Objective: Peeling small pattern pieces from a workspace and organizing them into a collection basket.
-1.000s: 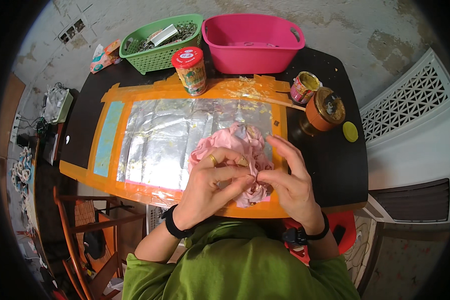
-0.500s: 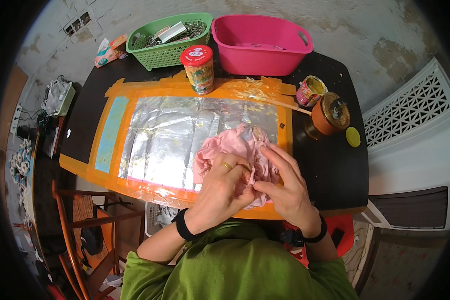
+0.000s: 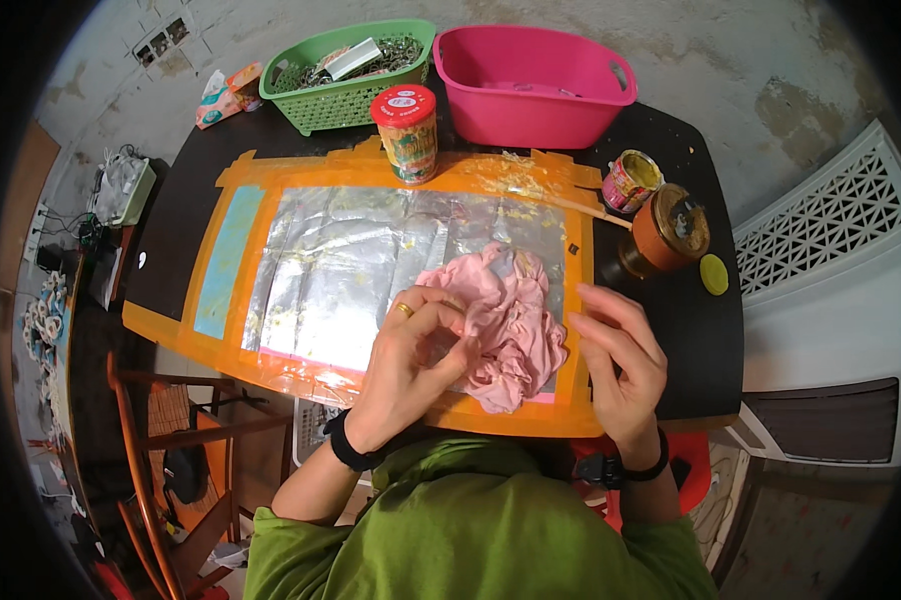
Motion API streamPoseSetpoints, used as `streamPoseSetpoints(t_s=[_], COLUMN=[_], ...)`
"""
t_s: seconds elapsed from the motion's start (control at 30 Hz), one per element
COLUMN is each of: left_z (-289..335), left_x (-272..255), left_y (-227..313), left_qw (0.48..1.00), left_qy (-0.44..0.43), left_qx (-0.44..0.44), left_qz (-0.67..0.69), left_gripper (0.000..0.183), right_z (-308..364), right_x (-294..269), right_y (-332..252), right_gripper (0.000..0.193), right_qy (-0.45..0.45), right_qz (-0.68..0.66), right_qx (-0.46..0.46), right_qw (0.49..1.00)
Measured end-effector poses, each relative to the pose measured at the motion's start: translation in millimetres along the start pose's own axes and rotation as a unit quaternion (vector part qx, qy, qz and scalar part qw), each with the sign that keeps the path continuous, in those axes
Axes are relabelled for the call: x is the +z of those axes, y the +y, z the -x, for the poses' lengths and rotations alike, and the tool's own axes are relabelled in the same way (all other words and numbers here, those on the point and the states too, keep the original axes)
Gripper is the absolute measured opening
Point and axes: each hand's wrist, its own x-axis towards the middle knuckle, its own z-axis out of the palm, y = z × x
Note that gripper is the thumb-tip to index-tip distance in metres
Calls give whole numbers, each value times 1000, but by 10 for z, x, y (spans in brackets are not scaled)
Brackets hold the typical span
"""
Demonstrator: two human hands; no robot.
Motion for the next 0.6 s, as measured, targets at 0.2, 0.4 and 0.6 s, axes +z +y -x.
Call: streamPoseSetpoints(t_s=[0.2, 0.4, 0.6], left_z=[57, 102, 71], left_x=[75, 85, 9], left_y=[20, 4, -9], left_qw=[970, 888, 754], left_qy=[-20, -80, -65], left_qx=[-65, -110, -137], left_qz=[232, 440, 639], left_gripper=[16, 32, 64], right_z=[-44, -3, 30], right_x=[191, 412, 337], right_y=[-182, -101, -27], right_gripper=[29, 22, 29], right_qy=[-70, -174, 20], right_qz=[-152, -78, -395], right_qx=[183, 138, 345], right_qw=[969, 972, 851])
